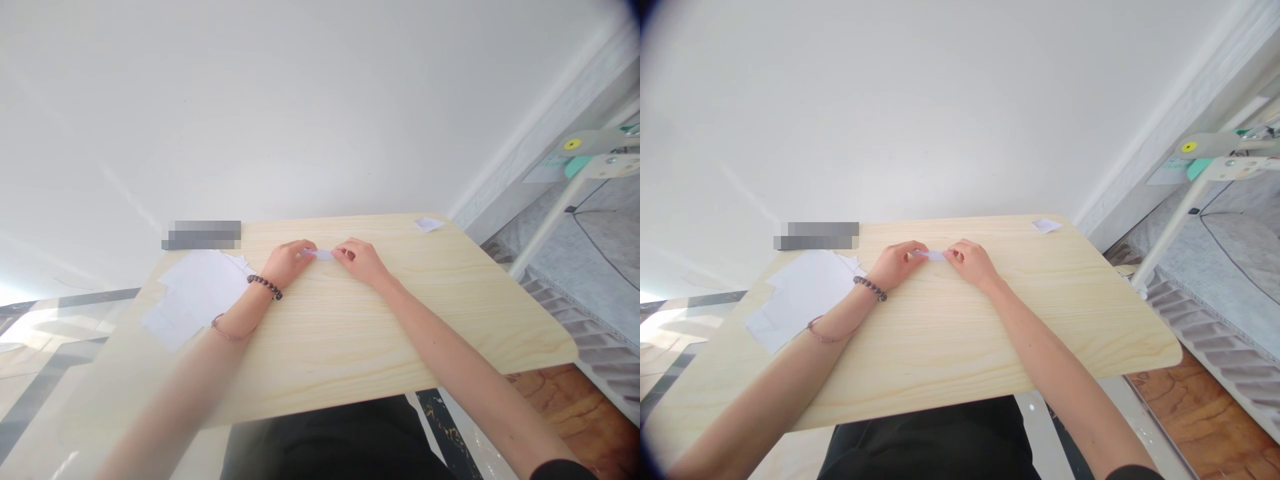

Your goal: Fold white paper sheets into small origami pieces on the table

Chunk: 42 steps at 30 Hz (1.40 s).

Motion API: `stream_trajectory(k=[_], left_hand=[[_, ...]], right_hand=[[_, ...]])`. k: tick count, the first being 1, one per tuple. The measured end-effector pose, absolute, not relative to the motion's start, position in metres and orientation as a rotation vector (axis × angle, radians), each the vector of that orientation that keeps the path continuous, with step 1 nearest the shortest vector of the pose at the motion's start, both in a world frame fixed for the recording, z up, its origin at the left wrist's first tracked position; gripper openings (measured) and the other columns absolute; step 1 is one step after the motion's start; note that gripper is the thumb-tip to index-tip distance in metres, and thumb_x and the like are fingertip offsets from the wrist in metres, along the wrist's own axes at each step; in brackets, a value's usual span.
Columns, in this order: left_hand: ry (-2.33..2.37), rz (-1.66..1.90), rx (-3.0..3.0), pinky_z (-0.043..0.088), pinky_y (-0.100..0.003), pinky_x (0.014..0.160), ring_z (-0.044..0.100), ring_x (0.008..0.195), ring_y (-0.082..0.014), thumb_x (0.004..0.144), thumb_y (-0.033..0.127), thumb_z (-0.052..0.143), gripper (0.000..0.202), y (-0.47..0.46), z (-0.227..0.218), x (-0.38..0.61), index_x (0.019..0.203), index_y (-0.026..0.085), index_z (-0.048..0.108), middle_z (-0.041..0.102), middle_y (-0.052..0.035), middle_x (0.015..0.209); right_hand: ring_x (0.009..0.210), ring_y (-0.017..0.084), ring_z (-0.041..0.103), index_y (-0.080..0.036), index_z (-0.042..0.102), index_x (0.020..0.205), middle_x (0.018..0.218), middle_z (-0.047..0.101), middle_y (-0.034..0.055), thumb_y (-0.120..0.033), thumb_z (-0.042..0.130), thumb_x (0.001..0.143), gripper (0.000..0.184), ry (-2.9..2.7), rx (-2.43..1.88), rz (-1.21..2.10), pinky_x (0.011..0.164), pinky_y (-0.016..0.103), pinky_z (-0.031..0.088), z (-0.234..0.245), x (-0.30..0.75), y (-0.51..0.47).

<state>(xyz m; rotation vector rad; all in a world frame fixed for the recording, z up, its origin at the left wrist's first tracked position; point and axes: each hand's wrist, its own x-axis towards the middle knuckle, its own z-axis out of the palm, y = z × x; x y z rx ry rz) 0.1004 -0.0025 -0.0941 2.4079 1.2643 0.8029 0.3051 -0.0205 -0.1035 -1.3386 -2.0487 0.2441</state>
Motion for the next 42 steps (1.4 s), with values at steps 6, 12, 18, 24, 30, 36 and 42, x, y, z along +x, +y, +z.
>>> stream_trajectory(k=[6, 12, 18, 24, 30, 36, 42], left_hand=[[1.191, 0.793, 2.4, 0.043, -0.025, 0.068, 0.052, 0.063, -0.0108, 0.078, 0.028, 0.044, 0.021, -0.001, -0.096, 0.101, 0.09, 0.021, 0.06, 0.062, -0.0004, 0.09], [1.131, 0.816, 2.345, 0.044, -0.024, 0.071, 0.056, 0.07, -0.0119, 0.076, 0.031, 0.049, 0.022, -0.003, -0.095, 0.101, 0.09, 0.02, 0.062, 0.064, -0.0007, 0.09], [1.145, 0.846, 2.328, 0.044, -0.024, 0.071, 0.057, 0.078, -0.0136, 0.081, 0.035, 0.041, 0.029, -0.007, -0.091, 0.104, 0.087, 0.018, 0.063, 0.064, -0.0024, 0.093], [1.142, 0.846, 2.359, 0.044, -0.023, 0.068, 0.056, 0.074, -0.013, 0.077, 0.036, 0.047, 0.024, -0.005, -0.094, 0.105, 0.084, 0.018, 0.061, 0.063, -0.0025, 0.088], [1.104, 0.773, 2.444, 0.043, -0.027, 0.07, 0.054, 0.075, -0.0145, 0.078, 0.035, 0.044, 0.024, -0.01, -0.091, 0.106, 0.084, 0.018, 0.059, 0.06, -0.0038, 0.086], [1.081, 0.705, 2.562, 0.041, -0.03, 0.073, 0.052, 0.08, -0.0175, 0.077, 0.037, 0.044, 0.024, -0.015, -0.088, 0.108, 0.087, 0.019, 0.057, 0.057, -0.0038, 0.083], [1.114, 0.681, 2.569, 0.041, -0.028, 0.069, 0.052, 0.078, -0.0167, 0.077, 0.033, 0.043, 0.022, -0.016, -0.088, 0.109, 0.09, 0.021, 0.056, 0.055, -0.0036, 0.087]], right_hand=[[0.07, 0.011, 0.052, -0.021, 0.057, 0.095, 0.097, 0.056, 0.0049, -0.026, 0.041, 0.082, 0.021, -2.047, -1.217, 0.25, 0.066, 0.025, 0.041, -0.101, 0.302, -0.025], [0.072, 0.011, 0.053, -0.02, 0.059, 0.084, 0.102, 0.055, 0.0033, -0.017, 0.045, 0.076, 0.016, -2.139, -1.211, 0.196, 0.068, 0.024, 0.041, -0.1, 0.3, -0.029], [0.072, 0.011, 0.054, -0.019, 0.06, 0.079, 0.098, 0.057, 0.0033, -0.022, 0.045, 0.078, 0.016, -2.162, -1.221, 0.186, 0.067, 0.024, 0.041, -0.099, 0.299, -0.029], [0.07, 0.012, 0.054, -0.018, 0.059, 0.078, 0.087, 0.06, 0.0036, -0.023, 0.046, 0.077, 0.013, -2.126, -1.242, 0.22, 0.065, 0.024, 0.04, -0.098, 0.296, -0.03], [0.069, 0.012, 0.054, -0.019, 0.059, 0.081, 0.085, 0.059, 0.0027, -0.029, 0.047, 0.078, 0.015, -2.116, -1.279, 0.225, 0.066, 0.025, 0.04, -0.097, 0.292, -0.032], [0.072, 0.012, 0.052, -0.02, 0.059, 0.081, 0.084, 0.057, 0.0021, -0.026, 0.051, 0.075, 0.012, -2.158, -1.287, 0.186, 0.067, 0.024, 0.039, -0.097, 0.289, -0.034], [0.074, 0.014, 0.051, -0.022, 0.059, 0.084, 0.083, 0.056, 0.0018, -0.027, 0.054, 0.071, 0.015, -2.21, -1.303, 0.146, 0.067, 0.025, 0.038, -0.098, 0.289, -0.035]])
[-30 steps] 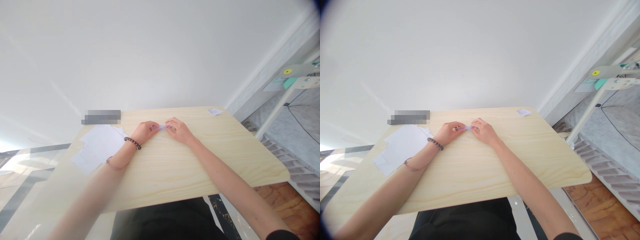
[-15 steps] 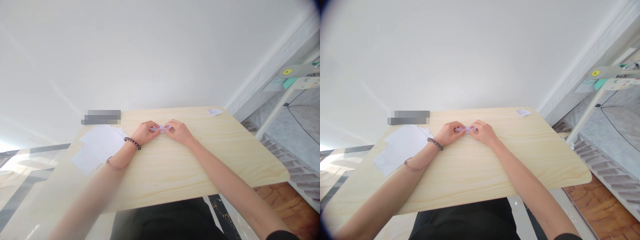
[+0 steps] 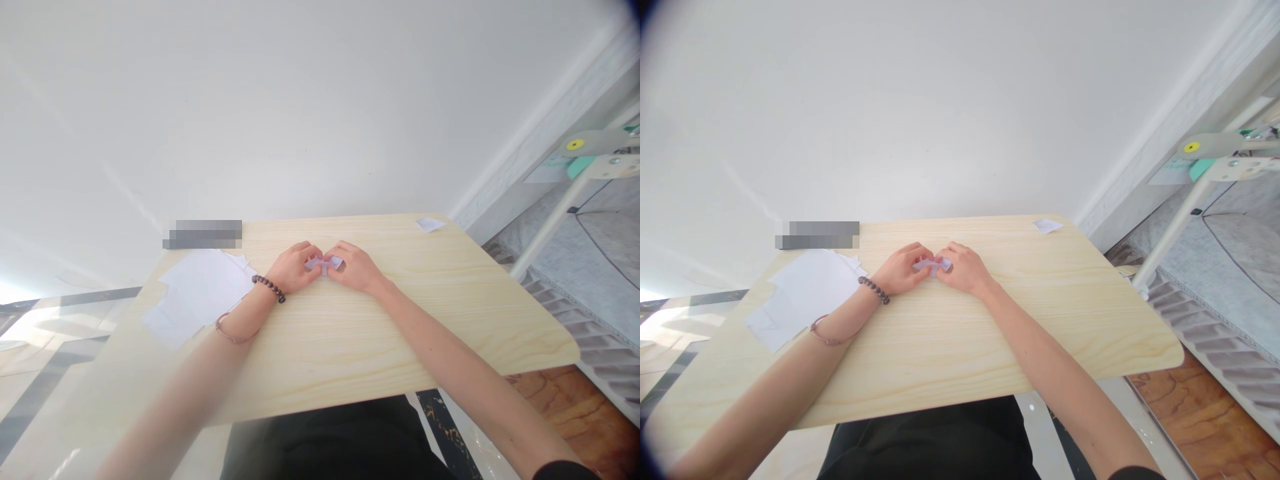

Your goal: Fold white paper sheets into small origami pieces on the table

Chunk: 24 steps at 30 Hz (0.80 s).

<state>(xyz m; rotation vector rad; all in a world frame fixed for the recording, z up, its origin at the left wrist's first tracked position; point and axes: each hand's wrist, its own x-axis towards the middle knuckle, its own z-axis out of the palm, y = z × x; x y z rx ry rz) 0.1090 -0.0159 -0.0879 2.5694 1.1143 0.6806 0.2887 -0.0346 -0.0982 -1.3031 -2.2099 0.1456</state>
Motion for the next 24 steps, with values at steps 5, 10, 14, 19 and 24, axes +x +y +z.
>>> stream_trajectory(k=[5, 10, 14, 19, 24], left_hand=[[1.164, 0.664, 2.595, 0.041, -0.03, 0.073, 0.051, 0.086, -0.0192, 0.074, 0.037, 0.047, 0.024, -0.017, -0.0891, 0.1121, 0.09, 0.022, 0.056, 0.054, -0.0037, 0.09], [1.209, 0.655, 2.633, 0.041, -0.031, 0.072, 0.05, 0.086, -0.0202, 0.072, 0.038, 0.049, 0.024, -0.0161, -0.0927, 0.114, 0.089, 0.022, 0.057, 0.054, -0.004, 0.087], [1.206, 0.653, 2.651, 0.041, -0.032, 0.074, 0.05, 0.086, -0.0202, 0.073, 0.038, 0.048, 0.025, -0.0142, -0.095, 0.1132, 0.091, 0.023, 0.057, 0.054, -0.0038, 0.087], [1.217, 0.662, 2.621, 0.041, -0.031, 0.074, 0.05, 0.086, -0.0195, 0.077, 0.039, 0.045, 0.025, -0.0139, -0.0938, 0.1125, 0.091, 0.023, 0.058, 0.054, -0.004, 0.088], [1.213, 0.657, 2.617, 0.041, -0.03, 0.073, 0.05, 0.084, -0.0189, 0.078, 0.04, 0.043, 0.027, -0.0145, -0.093, 0.1122, 0.093, 0.023, 0.057, 0.054, -0.0035, 0.087]], right_hand=[[0.074, 0.015, 0.051, -0.022, 0.06, 0.084, 0.082, 0.056, 0.0019, -0.026, 0.055, 0.069, 0.017, -2.251, -1.324, 0.102, 0.07, 0.026, 0.038, -0.1009, 0.2888, -0.0317], [0.074, 0.016, 0.052, -0.022, 0.06, 0.084, 0.081, 0.057, 0.0021, -0.028, 0.056, 0.068, 0.017, -2.274, -1.347, 0.092, 0.073, 0.028, 0.037, -0.1014, 0.2886, -0.0303], [0.073, 0.015, 0.052, -0.022, 0.06, 0.085, 0.08, 0.057, 0.0015, -0.028, 0.055, 0.069, 0.017, -2.285, -1.351, 0.099, 0.072, 0.027, 0.036, -0.0998, 0.2884, -0.0305], [0.073, 0.015, 0.052, -0.022, 0.059, 0.084, 0.08, 0.058, 0.0017, -0.029, 0.054, 0.071, 0.015, -2.239, -1.402, 0.078, 0.071, 0.027, 0.036, -0.0997, 0.2885, -0.0306], [0.075, 0.015, 0.053, -0.023, 0.059, 0.086, 0.083, 0.058, 0.0013, -0.029, 0.054, 0.072, 0.016, -2.238, -1.382, 0.065, 0.072, 0.027, 0.036, -0.0996, 0.2889, -0.0312]])
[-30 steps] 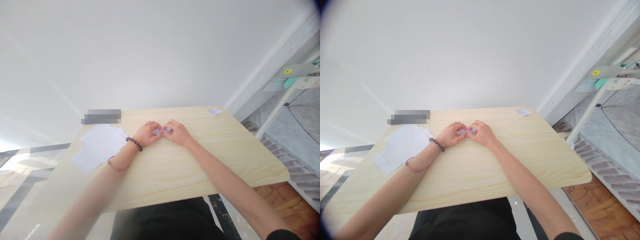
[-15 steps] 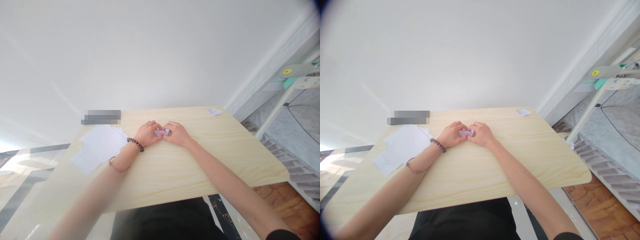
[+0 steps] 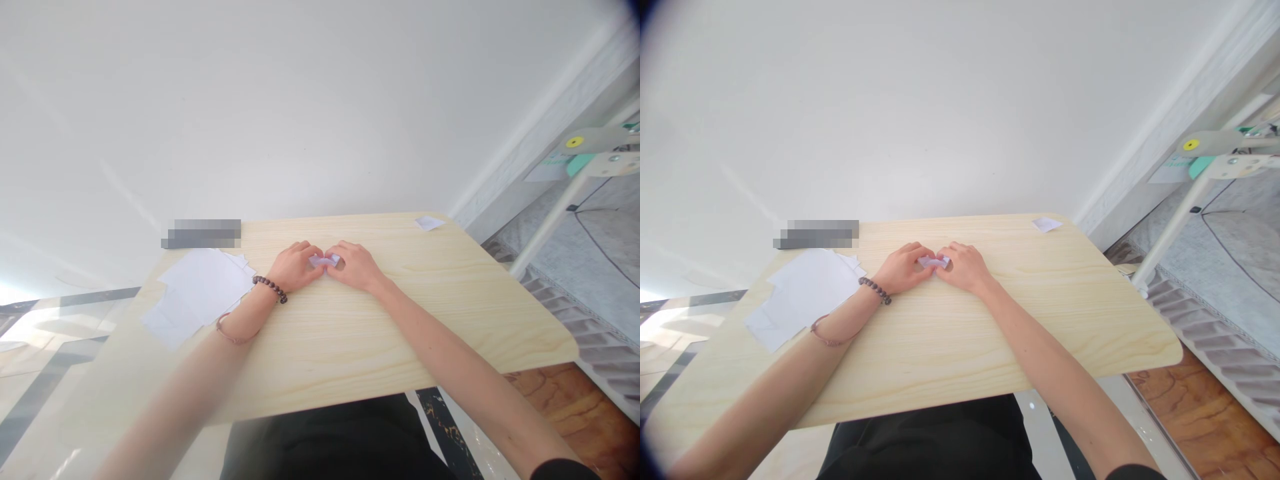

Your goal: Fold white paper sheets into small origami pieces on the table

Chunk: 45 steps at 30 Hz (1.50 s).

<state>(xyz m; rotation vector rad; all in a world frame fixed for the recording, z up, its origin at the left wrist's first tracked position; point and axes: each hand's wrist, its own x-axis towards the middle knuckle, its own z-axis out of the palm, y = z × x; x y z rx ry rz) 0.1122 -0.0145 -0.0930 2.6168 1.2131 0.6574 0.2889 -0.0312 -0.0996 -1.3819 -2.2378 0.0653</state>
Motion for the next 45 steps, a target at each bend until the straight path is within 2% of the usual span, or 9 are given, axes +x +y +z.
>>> stream_trajectory(k=[10, 14, 21, 24, 27, 30, 34, 38, 45], left_hand=[[1.221, 0.648, 2.601, 0.04, -0.03, 0.075, 0.051, 0.084, -0.0184, 0.076, 0.039, 0.046, 0.027, -0.014, -0.094, 0.113, 0.094, 0.023, 0.056, 0.055, -0.0025, 0.086], [1.175, 0.708, 2.507, 0.041, -0.028, 0.069, 0.051, 0.074, -0.0148, 0.076, 0.041, 0.047, 0.026, -0.012, -0.092, 0.108, 0.093, 0.021, 0.053, 0.055, -0.0017, 0.091], [0.997, 0.768, 2.442, 0.041, -0.025, 0.07, 0.052, 0.078, -0.0129, 0.079, 0.03, 0.045, 0.02, -0.002, -0.095, 0.1, 0.09, 0.019, 0.057, 0.056, -0.0028, 0.093], [1.071, 0.797, 2.401, 0.041, -0.024, 0.067, 0.052, 0.069, -0.011, 0.08, 0.024, 0.042, 0.019, 0.003, -0.098, 0.098, 0.088, 0.019, 0.058, 0.058, -0.0019, 0.088], [1.148, 0.845, 2.391, 0.041, -0.024, 0.068, 0.051, 0.068, -0.0113, 0.08, 0.022, 0.041, 0.019, 0.006, -0.101, 0.097, 0.085, 0.019, 0.06, 0.06, -0.0013, 0.086], [1.17, 0.897, 2.408, 0.041, -0.025, 0.069, 0.052, 0.074, -0.0127, 0.08, 0.02, 0.039, 0.022, 0.007, -0.103, 0.097, 0.086, 0.018, 0.06, 0.06, -0.0026, 0.089], [1.174, 0.927, 2.42, 0.042, -0.025, 0.068, 0.05, 0.066, -0.0108, 0.08, 0.018, 0.037, 0.024, 0.005, -0.104, 0.098, 0.087, 0.018, 0.06, 0.057, -0.0035, 0.092], [1.105, 0.928, 2.442, 0.042, -0.025, 0.067, 0.047, 0.059, -0.0082, 0.081, 0.02, 0.037, 0.024, 0.003, -0.102, 0.098, 0.088, 0.018, 0.061, 0.053, -0.0041, 0.094], [1.083, 0.949, 2.37, 0.043, -0.025, 0.07, 0.054, 0.079, -0.0127, 0.082, 0.023, 0.039, 0.023, 0.003, -0.099, 0.099, 0.096, 0.02, 0.058, 0.059, -0.0032, 0.091]], right_hand=[[0.076, 0.014, 0.053, -0.023, 0.06, 0.088, 0.083, 0.058, 0.0012, -0.032, 0.052, 0.073, 0.019, -2.258, -1.434, 0.054, 0.072, 0.027, 0.035, -0.098, 0.287, -0.031], [0.074, 0.014, 0.053, -0.022, 0.059, 0.09, 0.087, 0.059, 0.0018, -0.032, 0.05, 0.075, 0.02, -2.206, -1.484, 0.053, 0.072, 0.027, 0.035, -0.098, 0.289, -0.031], [0.075, 0.014, 0.053, -0.021, 0.059, 0.087, 0.085, 0.059, 0.0026, -0.041, 0.048, 0.077, 0.025, -2.12, -1.477, 0.14, 0.071, 0.026, 0.036, -0.1, 0.293, -0.026], [0.069, 0.012, 0.051, -0.021, 0.059, 0.089, 0.086, 0.059, 0.002, -0.043, 0.05, 0.076, 0.027, -2.101, -1.426, 0.233, 0.067, 0.025, 0.036, -0.099, 0.296, -0.026], [0.058, 0.009, 0.047, -0.022, 0.057, 0.095, 0.083, 0.059, -0.0001, -0.041, 0.054, 0.074, 0.029, -2.115, -1.353, 0.369, 0.061, 0.023, 0.036, -0.097, 0.303, -0.026], [0.055, 0.008, 0.044, -0.022, 0.057, 0.094, 0.076, 0.058, -0.0015, -0.03, 0.053, 0.074, 0.022, -2.146, -1.295, 0.411, 0.059, 0.022, 0.037, -0.096, 0.31, -0.026], [0.057, 0.008, 0.047, -0.02, 0.058, 0.089, 0.082, 0.058, 0.0006, -0.017, 0.043, 0.078, 0.019, -2.158, -1.199, 0.376, 0.063, 0.023, 0.039, -0.1, 0.313, -0.023], [0.071, 0.011, 0.052, -0.021, 0.059, 0.092, 0.096, 0.055, 0.0041, -0.017, 0.041, 0.081, 0.022, -2.152, -1.12, 0.322, 0.069, 0.025, 0.041, -0.103, 0.313, -0.02], [0.083, 0.013, 0.055, -0.02, 0.06, 0.095, 0.093, 0.057, 0.0049, -0.02, 0.042, 0.082, 0.022, -2.067, -1.114, 0.287, 0.076, 0.027, 0.043, -0.104, 0.31, -0.017]])
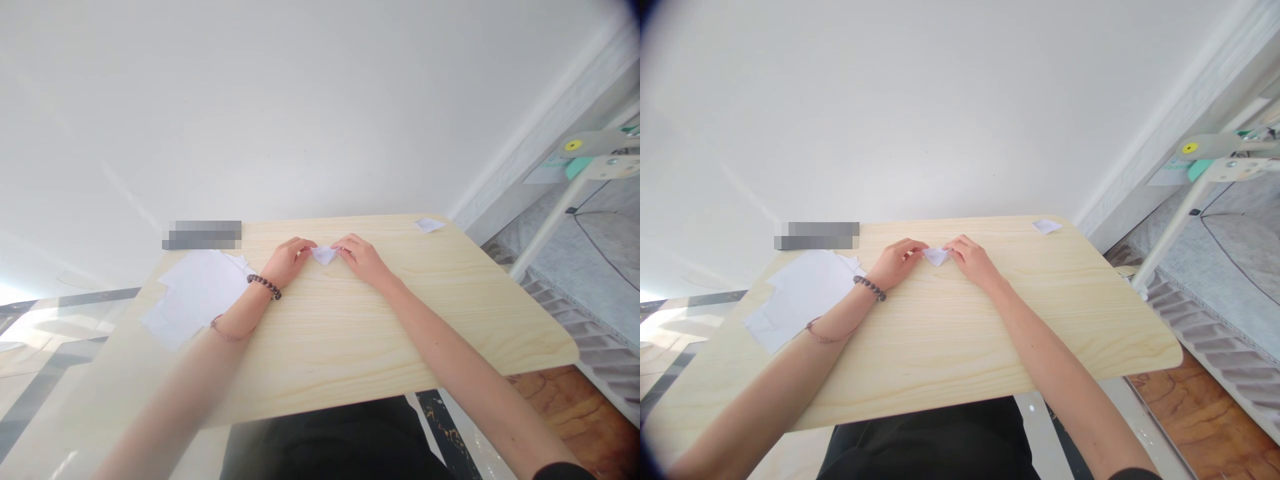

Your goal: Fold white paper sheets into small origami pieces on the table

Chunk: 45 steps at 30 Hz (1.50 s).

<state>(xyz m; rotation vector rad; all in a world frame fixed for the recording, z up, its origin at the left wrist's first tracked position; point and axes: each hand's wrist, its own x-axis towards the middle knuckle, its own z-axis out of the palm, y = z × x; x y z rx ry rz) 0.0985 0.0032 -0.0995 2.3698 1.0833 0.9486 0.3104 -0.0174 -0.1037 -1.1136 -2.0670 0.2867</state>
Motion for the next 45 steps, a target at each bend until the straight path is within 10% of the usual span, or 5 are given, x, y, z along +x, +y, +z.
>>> stream_trajectory(k=[45], left_hand=[[1.265, 0.809, 2.285, 0.043, -0.026, 0.066, 0.054, 0.069, -0.0137, 0.072, 0.035, 0.055, 0.023, 0.0054, -0.0993, 0.0975, 0.088, 0.019, 0.06, 0.062, -0.0016, 0.081]], right_hand=[[0.068, 0.012, 0.055, -0.018, 0.063, 0.083, 0.079, 0.065, 0.003, -0.038, 0.041, 0.081, 0.031, -1.854, -1.317, 0.456, 0.061, 0.023, 0.04, -0.0989, 0.3034, -0.0222]])
